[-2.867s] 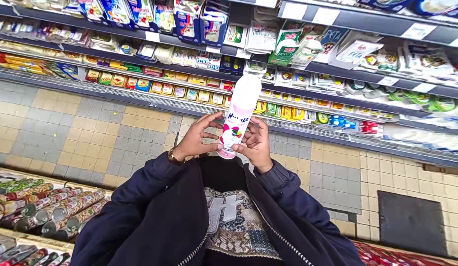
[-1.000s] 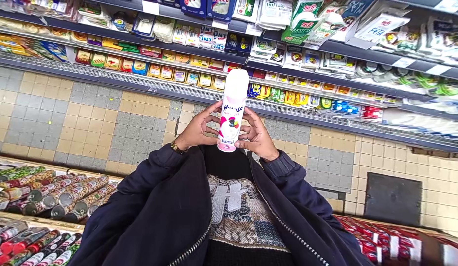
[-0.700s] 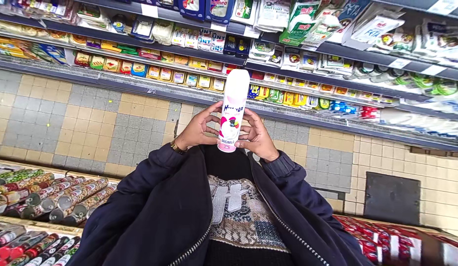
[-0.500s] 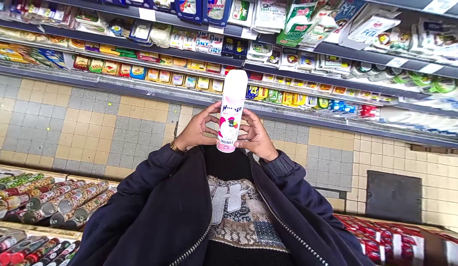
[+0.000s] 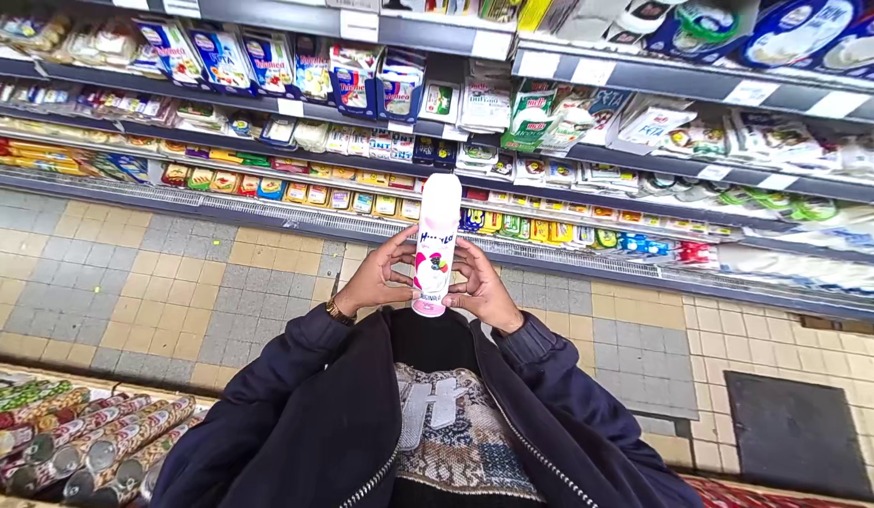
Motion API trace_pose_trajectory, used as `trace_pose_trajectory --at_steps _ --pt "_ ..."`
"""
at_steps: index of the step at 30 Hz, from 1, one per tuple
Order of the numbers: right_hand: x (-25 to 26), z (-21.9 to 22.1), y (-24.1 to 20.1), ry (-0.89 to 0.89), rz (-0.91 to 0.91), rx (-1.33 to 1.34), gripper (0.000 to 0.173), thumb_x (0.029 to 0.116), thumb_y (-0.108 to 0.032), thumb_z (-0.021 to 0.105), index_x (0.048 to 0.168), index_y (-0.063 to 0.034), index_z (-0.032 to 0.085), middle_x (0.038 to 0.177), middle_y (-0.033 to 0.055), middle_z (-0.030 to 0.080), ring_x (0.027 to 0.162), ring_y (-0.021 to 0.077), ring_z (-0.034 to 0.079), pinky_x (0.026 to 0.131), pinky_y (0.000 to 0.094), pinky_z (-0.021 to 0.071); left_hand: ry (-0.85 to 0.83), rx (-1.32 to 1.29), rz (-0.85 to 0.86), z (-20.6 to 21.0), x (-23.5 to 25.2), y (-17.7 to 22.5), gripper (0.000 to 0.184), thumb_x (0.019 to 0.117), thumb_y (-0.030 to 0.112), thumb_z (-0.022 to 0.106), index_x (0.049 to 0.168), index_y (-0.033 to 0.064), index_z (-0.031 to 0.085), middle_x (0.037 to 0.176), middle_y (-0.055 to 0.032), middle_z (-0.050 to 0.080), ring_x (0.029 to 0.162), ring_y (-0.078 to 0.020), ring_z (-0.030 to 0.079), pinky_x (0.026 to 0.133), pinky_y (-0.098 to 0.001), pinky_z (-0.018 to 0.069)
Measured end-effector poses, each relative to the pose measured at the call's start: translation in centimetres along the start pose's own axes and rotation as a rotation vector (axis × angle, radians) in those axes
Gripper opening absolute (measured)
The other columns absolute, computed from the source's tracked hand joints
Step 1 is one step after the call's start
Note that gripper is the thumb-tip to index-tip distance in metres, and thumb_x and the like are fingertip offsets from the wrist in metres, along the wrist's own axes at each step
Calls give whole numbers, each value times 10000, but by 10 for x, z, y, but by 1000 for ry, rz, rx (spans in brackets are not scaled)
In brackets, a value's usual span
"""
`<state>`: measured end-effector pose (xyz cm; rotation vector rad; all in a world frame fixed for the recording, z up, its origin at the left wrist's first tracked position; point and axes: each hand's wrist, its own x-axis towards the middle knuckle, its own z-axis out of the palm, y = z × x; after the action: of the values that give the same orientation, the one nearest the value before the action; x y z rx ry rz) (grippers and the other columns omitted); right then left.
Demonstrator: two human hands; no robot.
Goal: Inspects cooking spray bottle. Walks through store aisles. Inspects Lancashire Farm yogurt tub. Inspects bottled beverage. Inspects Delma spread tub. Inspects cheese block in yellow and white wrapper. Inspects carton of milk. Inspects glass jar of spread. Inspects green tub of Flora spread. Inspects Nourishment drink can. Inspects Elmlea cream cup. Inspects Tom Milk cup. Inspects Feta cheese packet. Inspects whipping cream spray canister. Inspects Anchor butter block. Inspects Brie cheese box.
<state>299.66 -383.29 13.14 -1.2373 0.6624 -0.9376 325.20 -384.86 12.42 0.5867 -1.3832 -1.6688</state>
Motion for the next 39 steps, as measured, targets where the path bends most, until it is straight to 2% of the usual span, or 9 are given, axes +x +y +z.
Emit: trace_pose_trajectory --at_steps 4,12,17,21,24,26,29,33,39 --pt "14 -13 -12 34 -56 -58 1010 743 44 851 1573 -90 291 1533 168 434 1184 378 654 818 517 659 53 55 -1 10 28 17 950 849 -11 758 1607 18 187 1367 -213 600 1153 -345 677 884 -476 635" --pt "48 -46 -47 153 -233 -333 925 756 -133 898 1539 -52 413 1514 153 479 1181 277 671 817 454 668 243 239 54 35 102 45 983 753 -23 846 1565 80 303 1281 -169 662 1054 -330 721 778 -456 671" --pt "68 -79 -73 159 -411 -347 924 787 -207 888 1556 -77 392 1523 150 474 1209 276 655 862 450 658 255 289 150 46 156 74 984 734 -51 845 1564 70 329 1270 -158 681 1049 -328 727 776 -456 673" --pt "68 -108 -78 187 -477 -332 899 815 -320 865 1568 -172 398 1544 125 467 1233 305 635 867 466 648 233 340 277 55 208 131 994 723 -62 846 1562 48 323 1215 -177 698 1010 -342 734 756 -464 675" --pt "60 -131 -76 216 -458 -359 884 819 -362 860 1558 -170 414 1536 131 477 1200 304 653 848 453 651 236 416 380 63 252 191 980 755 -6 823 1577 40 292 1214 -201 691 1023 -344 725 815 -465 658" --pt "53 -147 -74 232 -441 -369 875 814 -342 859 1543 -132 423 1537 140 478 1177 299 667 835 448 651 275 463 420 70 282 231 905 796 36 807 1570 99 343 1186 -198 698 998 -332 729 832 -463 653" --pt "42 -168 -73 267 -407 -382 877 804 -351 863 1534 -127 433 1529 139 488 1143 271 686 814 424 654 278 508 458 84 326 287 821 868 53 768 1565 226 369 1169 -169 700 916 -294 736 719 -420 654" --pt "30 -193 -73 303 -424 -357 854 813 -340 854 1519 -84 447 1522 174 480 1121 287 691 779 421 657 386 576 473 96 394 348 793 879 59 765 1556 172 367 1155 -168 705 851 -290 746 614 -400 648" --pt "7 -230 -73 362 -432 -358 737 827 -202 824 1457 -6 495 1554 206 429 1163 286 673 815 424 647 533 620 573 92 473 407 745 840 132 821 1494 109 465 1333 -173 591 1056 -259 684 825 -407 622"
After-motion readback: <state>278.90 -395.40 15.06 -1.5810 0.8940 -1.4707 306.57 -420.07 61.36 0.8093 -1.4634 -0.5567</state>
